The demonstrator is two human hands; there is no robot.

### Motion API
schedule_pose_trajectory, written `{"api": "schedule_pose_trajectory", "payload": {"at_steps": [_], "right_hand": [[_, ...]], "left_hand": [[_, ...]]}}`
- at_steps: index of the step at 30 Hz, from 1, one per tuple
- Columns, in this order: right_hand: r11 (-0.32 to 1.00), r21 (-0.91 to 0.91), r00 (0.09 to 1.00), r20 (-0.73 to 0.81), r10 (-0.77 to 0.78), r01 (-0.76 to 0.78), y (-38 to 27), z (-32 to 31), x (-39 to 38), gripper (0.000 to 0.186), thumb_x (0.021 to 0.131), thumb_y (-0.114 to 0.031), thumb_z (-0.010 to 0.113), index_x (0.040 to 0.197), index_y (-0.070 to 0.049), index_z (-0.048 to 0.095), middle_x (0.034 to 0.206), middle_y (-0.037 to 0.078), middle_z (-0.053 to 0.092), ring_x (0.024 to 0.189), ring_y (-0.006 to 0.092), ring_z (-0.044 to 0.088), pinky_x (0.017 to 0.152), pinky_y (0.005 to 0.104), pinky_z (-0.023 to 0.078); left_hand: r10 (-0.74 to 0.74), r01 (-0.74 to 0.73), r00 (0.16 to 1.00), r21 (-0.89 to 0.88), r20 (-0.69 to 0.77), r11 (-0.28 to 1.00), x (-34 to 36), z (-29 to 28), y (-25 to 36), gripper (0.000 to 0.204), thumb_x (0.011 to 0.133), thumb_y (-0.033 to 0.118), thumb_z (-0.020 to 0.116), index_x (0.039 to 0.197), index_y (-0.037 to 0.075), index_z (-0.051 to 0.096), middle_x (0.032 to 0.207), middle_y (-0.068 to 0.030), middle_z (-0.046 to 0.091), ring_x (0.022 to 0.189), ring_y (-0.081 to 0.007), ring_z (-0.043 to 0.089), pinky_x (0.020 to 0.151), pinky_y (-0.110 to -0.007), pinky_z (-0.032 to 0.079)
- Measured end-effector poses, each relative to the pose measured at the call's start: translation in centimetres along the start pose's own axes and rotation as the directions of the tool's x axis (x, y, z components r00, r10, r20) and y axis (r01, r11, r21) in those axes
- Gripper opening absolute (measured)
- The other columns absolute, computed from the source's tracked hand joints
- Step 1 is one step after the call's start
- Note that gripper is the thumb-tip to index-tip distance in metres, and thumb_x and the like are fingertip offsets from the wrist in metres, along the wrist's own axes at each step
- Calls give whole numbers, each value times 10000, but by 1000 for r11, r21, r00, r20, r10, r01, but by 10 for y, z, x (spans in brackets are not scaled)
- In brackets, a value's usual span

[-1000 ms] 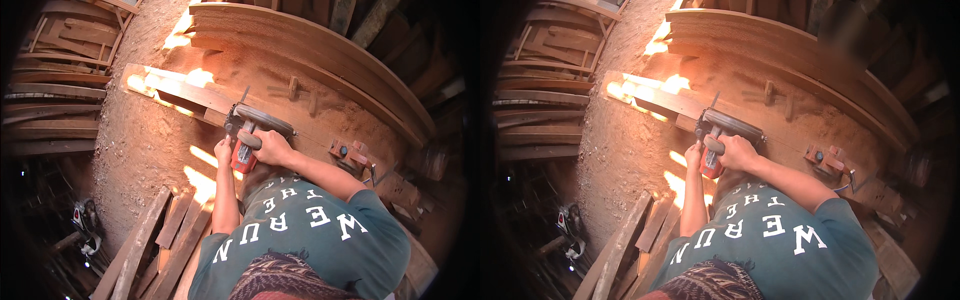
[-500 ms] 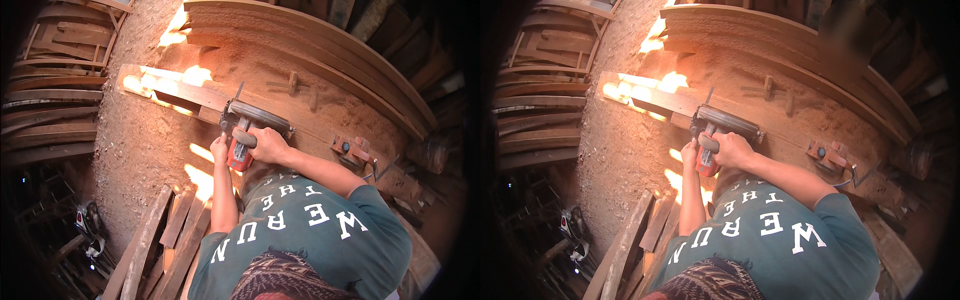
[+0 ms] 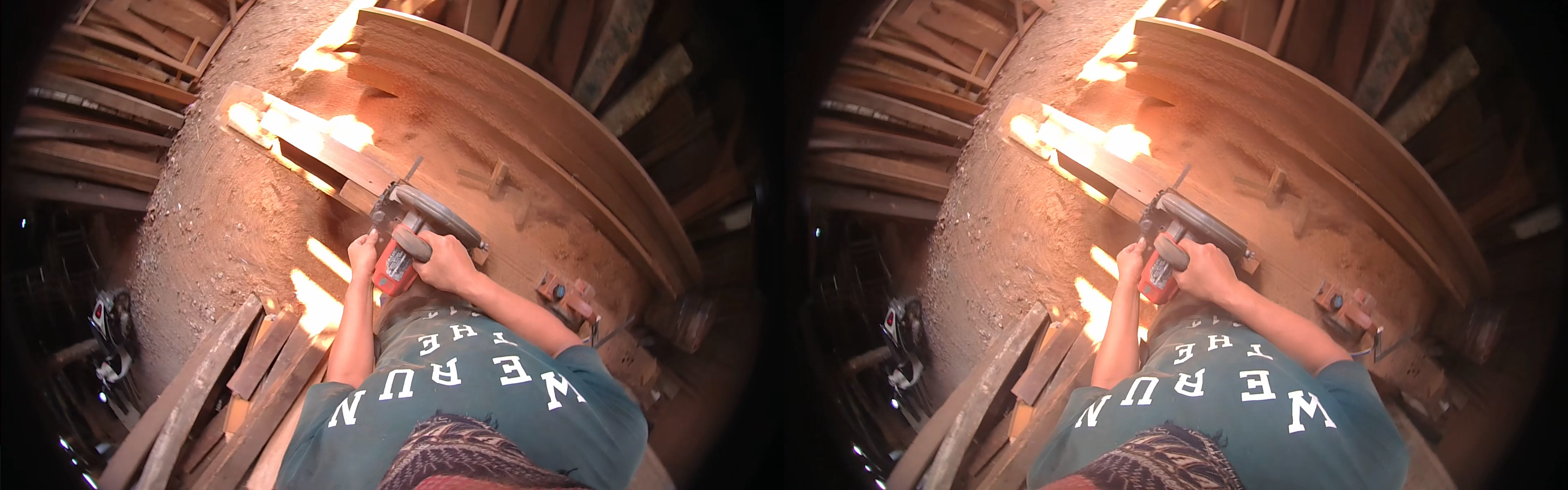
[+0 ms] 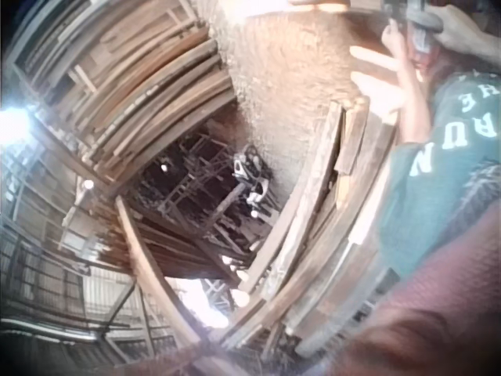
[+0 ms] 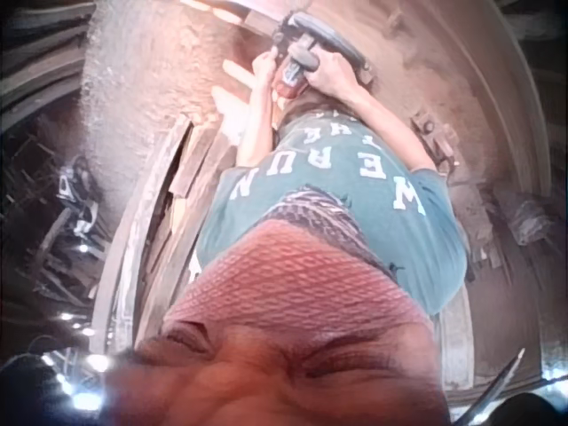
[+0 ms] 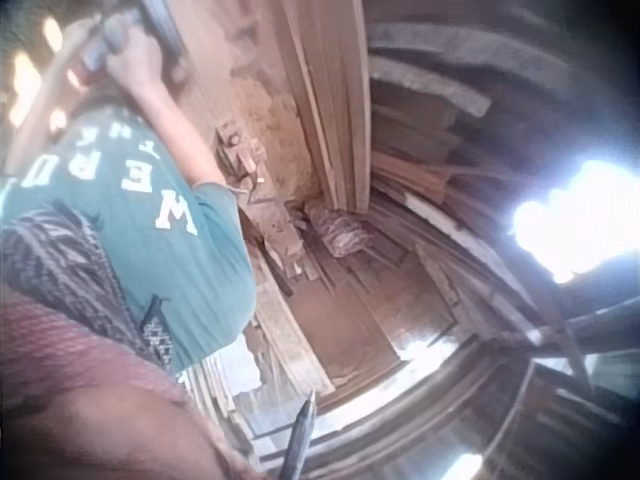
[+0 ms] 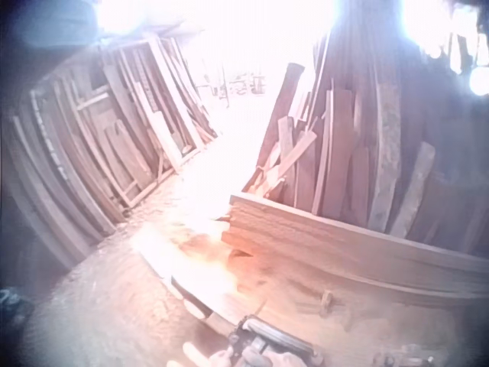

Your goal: The person uses a circular saw to cut a long wooden plank into smaller pieces. The person positions the plank on supports, aligns the saw, and makes several cuts along the length of the wood, creating separate segments.

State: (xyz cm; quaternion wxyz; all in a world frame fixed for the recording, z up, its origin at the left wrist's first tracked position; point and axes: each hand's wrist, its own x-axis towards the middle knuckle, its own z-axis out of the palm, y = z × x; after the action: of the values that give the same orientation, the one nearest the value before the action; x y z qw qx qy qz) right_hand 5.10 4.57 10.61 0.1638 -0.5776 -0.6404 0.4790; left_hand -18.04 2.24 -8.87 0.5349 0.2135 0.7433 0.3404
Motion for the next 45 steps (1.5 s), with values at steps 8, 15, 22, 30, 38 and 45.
{"api": "schedule_pose_trajectory", "payload": {"at_steps": [8,15,22,30,38,45], "right_hand": [[1000,-4,1000,-14,8,-8,-12,3,7,343,816,-165,762,1135,-39,754,970,275,752,974,453,729,875,503,589],[1000,10,1000,-22,5,-4,-16,9,17,303,824,-147,767,1096,-14,745,972,281,742,964,450,735,851,460,578],[1000,8,999,-35,8,-8,-24,12,25,296,828,-166,773,1087,-26,746,947,276,741,952,456,732,839,473,581],[1000,-22,1000,-26,5,-5,-27,18,36,300,829,-176,771,1093,-37,749,948,275,741,948,461,727,842,487,579],[998,-54,1000,-28,12,-13,-33,21,45,319,815,-188,758,1103,-53,758,936,269,749,942,452,734,863,493,590],[997,-66,999,-18,-45,44,-35,25,55,317,813,-175,722,1106,-58,758,774,225,749,792,409,760,816,486,614]], "left_hand": [[-19,19,1000,-7,-21,1000,-5,-2,19,332,1035,306,723,887,16,789,803,-23,730,766,-105,603,748,-296,479],[11,-11,999,4,-52,1000,3,-4,22,346,1028,306,729,856,11,785,795,-18,727,746,-104,595,727,-312,477],[-10,10,1000,-10,-10,1000,13,-13,26,351,1028,316,730,881,3,793,844,-31,742,768,-105,603,735,-314,481],[-21,21,1000,-38,3,999,29,-21,23,332,1032,304,723,919,1,795,865,-27,748,773,-105,604,735,-307,480],[14,-10,999,-102,39,995,41,-27,23,322,1045,290,713,889,17,785,835,-2,722,760,-88,584,729,-274,461],[16,-10,999,-130,44,991,64,-34,13,313,1042,282,727,902,7,776,856,-16,739,776,-97,618,743,-282,493]]}}
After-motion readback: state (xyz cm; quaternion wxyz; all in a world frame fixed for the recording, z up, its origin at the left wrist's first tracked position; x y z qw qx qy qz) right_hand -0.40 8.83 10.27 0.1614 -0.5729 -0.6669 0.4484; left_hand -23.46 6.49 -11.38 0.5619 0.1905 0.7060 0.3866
